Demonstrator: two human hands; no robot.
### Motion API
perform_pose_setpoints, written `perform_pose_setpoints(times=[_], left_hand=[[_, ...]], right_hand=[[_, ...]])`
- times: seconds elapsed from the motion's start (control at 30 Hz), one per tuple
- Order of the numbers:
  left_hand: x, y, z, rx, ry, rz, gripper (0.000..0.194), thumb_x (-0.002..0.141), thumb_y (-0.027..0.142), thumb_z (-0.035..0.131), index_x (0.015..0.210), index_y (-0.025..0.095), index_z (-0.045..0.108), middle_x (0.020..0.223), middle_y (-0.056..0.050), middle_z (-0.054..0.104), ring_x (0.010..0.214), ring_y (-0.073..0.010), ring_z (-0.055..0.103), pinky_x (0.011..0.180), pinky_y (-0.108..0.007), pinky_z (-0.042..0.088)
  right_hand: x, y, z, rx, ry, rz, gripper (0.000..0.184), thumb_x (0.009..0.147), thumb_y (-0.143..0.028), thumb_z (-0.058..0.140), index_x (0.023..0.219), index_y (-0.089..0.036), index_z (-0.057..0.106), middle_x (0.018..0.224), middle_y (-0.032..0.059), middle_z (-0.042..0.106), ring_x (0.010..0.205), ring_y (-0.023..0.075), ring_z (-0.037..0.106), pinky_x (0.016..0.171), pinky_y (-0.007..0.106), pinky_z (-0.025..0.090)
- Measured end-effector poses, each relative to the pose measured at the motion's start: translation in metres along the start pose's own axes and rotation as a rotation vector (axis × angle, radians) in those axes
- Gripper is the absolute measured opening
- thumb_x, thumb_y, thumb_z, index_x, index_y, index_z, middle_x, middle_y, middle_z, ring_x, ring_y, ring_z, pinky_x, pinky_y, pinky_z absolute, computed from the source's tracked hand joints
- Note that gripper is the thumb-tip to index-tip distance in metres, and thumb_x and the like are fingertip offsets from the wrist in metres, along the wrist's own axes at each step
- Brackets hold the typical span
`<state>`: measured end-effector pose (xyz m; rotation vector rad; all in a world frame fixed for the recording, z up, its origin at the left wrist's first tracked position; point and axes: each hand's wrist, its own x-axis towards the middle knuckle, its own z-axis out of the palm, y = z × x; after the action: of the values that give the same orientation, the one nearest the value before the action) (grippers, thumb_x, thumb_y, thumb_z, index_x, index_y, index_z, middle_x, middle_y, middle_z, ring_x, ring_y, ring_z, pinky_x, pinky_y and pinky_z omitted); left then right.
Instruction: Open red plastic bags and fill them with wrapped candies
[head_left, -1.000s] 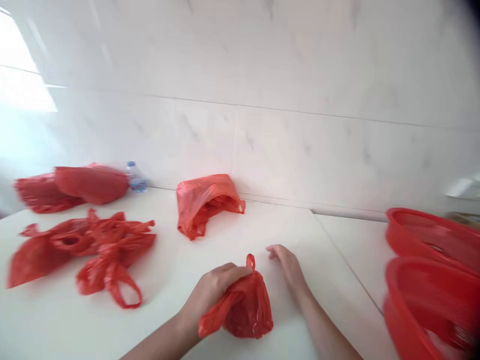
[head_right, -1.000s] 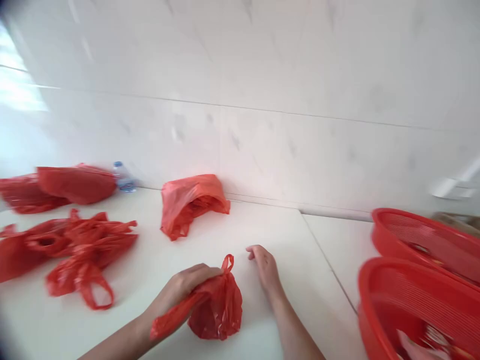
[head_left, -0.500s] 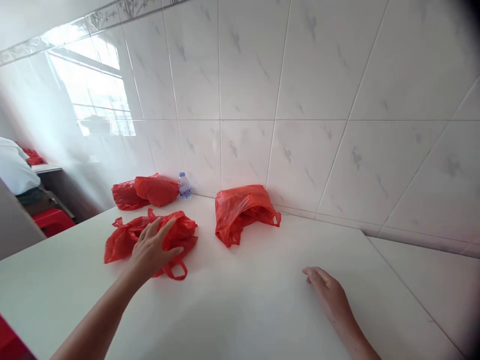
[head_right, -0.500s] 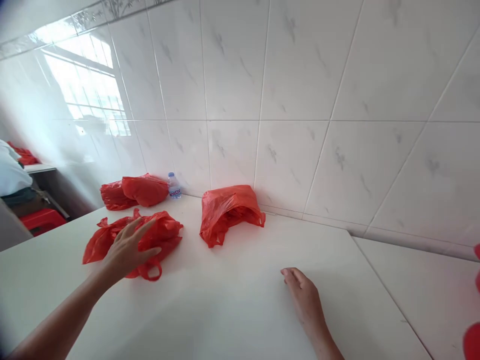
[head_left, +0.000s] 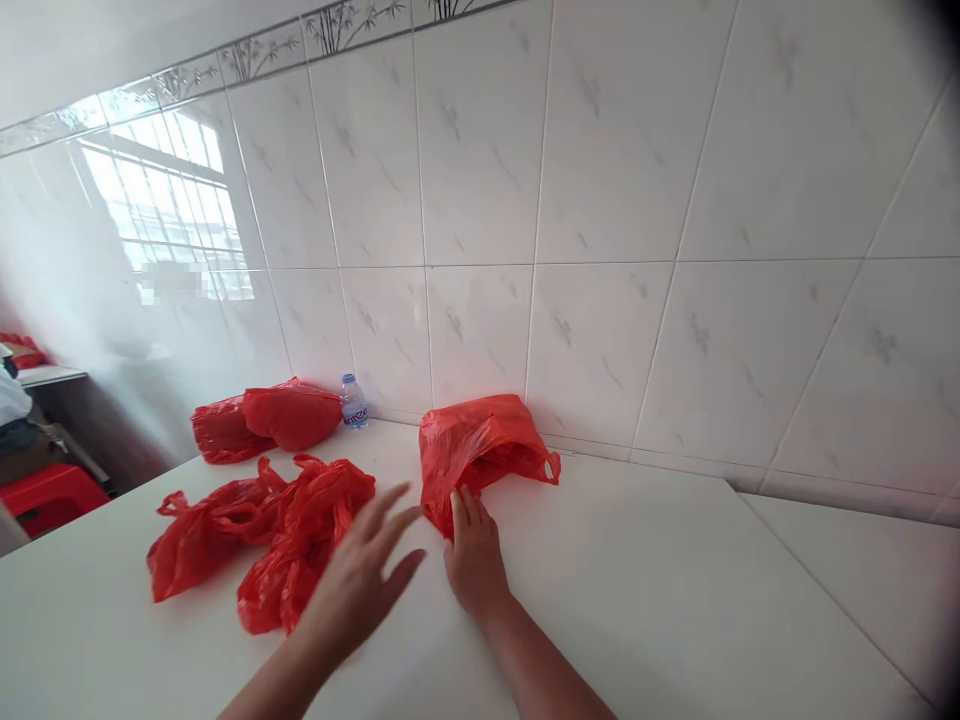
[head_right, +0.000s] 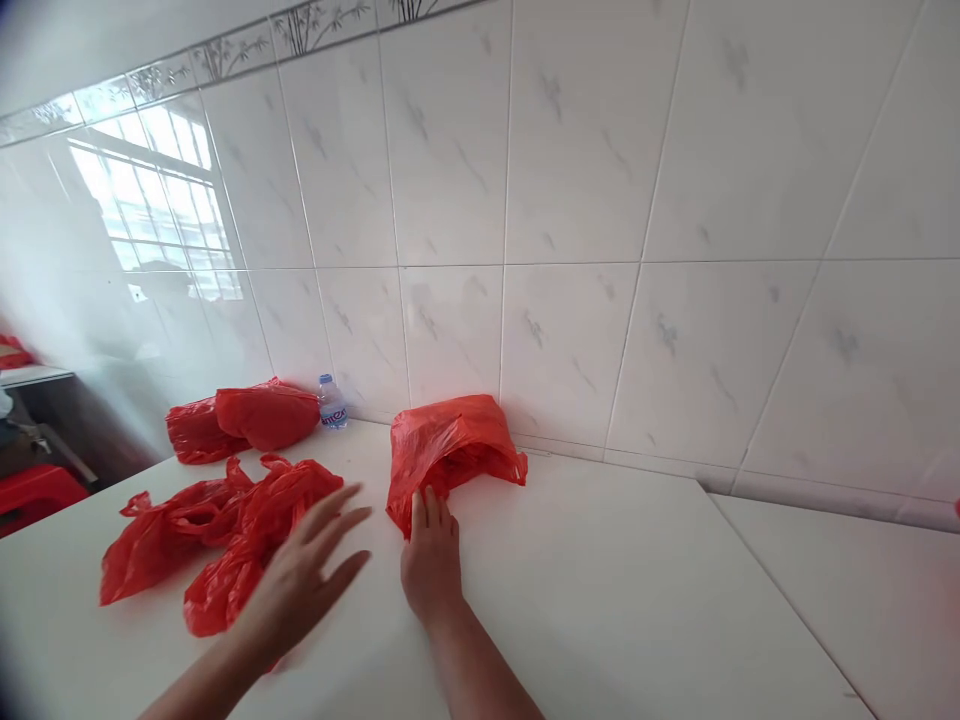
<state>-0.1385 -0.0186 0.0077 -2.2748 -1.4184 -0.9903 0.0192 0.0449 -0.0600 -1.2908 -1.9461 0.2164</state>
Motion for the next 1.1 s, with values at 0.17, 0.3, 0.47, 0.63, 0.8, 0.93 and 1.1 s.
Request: perform_pose_setpoints(times=[0.17, 0.3, 0.47, 0.63, 0.8, 0.93, 1.1], left_hand=[[0.054, 0.017, 0.068, -0.187, -0.294, -0.114, 0.046, 0.087, 0.046, 0.05, 0.129, 0.029, 0.052, 0.141, -0.008, 0.047, 0.132, -0.0297, 0.039, 0.105, -0.05, 0.036], [0.062, -0.007, 0.113, -0.141, -0.166, -0.295, 0.053, 0.091, 0.043, 0.041, 0.136, 0.015, 0.043, 0.144, -0.021, 0.038, 0.132, -0.0347, 0.036, 0.102, -0.059, 0.033], [0.053, -0.029, 0.117, -0.133, -0.051, -0.347, 0.058, 0.086, 0.042, 0.05, 0.14, 0.024, 0.036, 0.15, -0.015, 0.029, 0.139, -0.0339, 0.021, 0.107, -0.061, 0.018], [0.049, -0.011, 0.101, -0.188, 0.0, -0.293, 0.042, 0.091, 0.033, 0.042, 0.13, 0.021, 0.048, 0.143, -0.017, 0.036, 0.136, -0.0361, 0.023, 0.107, -0.064, 0.011], [0.031, 0.066, 0.084, -0.427, -0.272, 0.101, 0.049, 0.076, 0.048, 0.063, 0.121, 0.029, 0.058, 0.123, -0.007, 0.058, 0.113, -0.0241, 0.054, 0.096, -0.034, 0.043], [0.017, 0.118, 0.077, -0.606, -0.61, 0.342, 0.082, 0.059, 0.042, 0.077, 0.134, 0.028, 0.045, 0.123, -0.009, 0.058, 0.107, -0.0297, 0.056, 0.091, -0.039, 0.045], [0.017, 0.124, 0.077, -0.505, -0.535, 0.161, 0.04, 0.075, 0.011, 0.049, 0.111, 0.026, 0.057, 0.089, -0.003, 0.064, 0.08, -0.0206, 0.06, 0.07, -0.031, 0.045]], right_hand=[[-0.005, 0.01, -0.021, 0.007, -0.088, 0.018, 0.028, 0.081, -0.01, 0.043, 0.085, -0.022, 0.067, 0.085, 0.007, 0.068, 0.082, 0.0248, 0.059, 0.075, 0.036, 0.04], [-0.036, 0.04, -0.066, 0.03, -0.11, 0.085, 0.027, 0.077, -0.008, 0.041, 0.073, -0.022, 0.064, 0.073, 0.0037, 0.064, 0.073, 0.0206, 0.056, 0.067, 0.03, 0.038], [-0.092, 0.084, -0.138, 0.452, -0.146, 0.468, 0.02, 0.081, -0.025, 0.043, 0.085, -0.023, 0.062, 0.076, -0.0008, 0.062, 0.066, 0.0153, 0.052, 0.06, 0.025, 0.038], [-0.122, 0.095, -0.177, 0.634, -0.043, 0.668, 0.017, 0.078, -0.028, 0.047, 0.081, -0.022, 0.063, 0.055, -0.0054, 0.041, 0.055, 0.012, 0.038, 0.056, 0.024, 0.032], [-0.123, 0.087, -0.178, 0.622, -0.038, 0.585, 0.03, 0.082, -0.049, 0.053, 0.078, -0.021, 0.064, 0.069, -0.0004, 0.057, 0.068, 0.0162, 0.052, 0.065, 0.026, 0.04], [-0.122, 0.102, -0.19, 0.604, 0.205, 0.659, 0.041, 0.08, -0.059, 0.053, 0.081, -0.02, 0.066, 0.08, 0.004, 0.063, 0.077, 0.0188, 0.058, 0.069, 0.028, 0.045], [-0.124, 0.132, -0.218, 0.813, 0.411, 0.771, 0.044, 0.078, -0.062, 0.055, 0.086, -0.019, 0.062, 0.051, -0.0056, 0.042, 0.046, 0.011, 0.04, 0.044, 0.024, 0.032]])
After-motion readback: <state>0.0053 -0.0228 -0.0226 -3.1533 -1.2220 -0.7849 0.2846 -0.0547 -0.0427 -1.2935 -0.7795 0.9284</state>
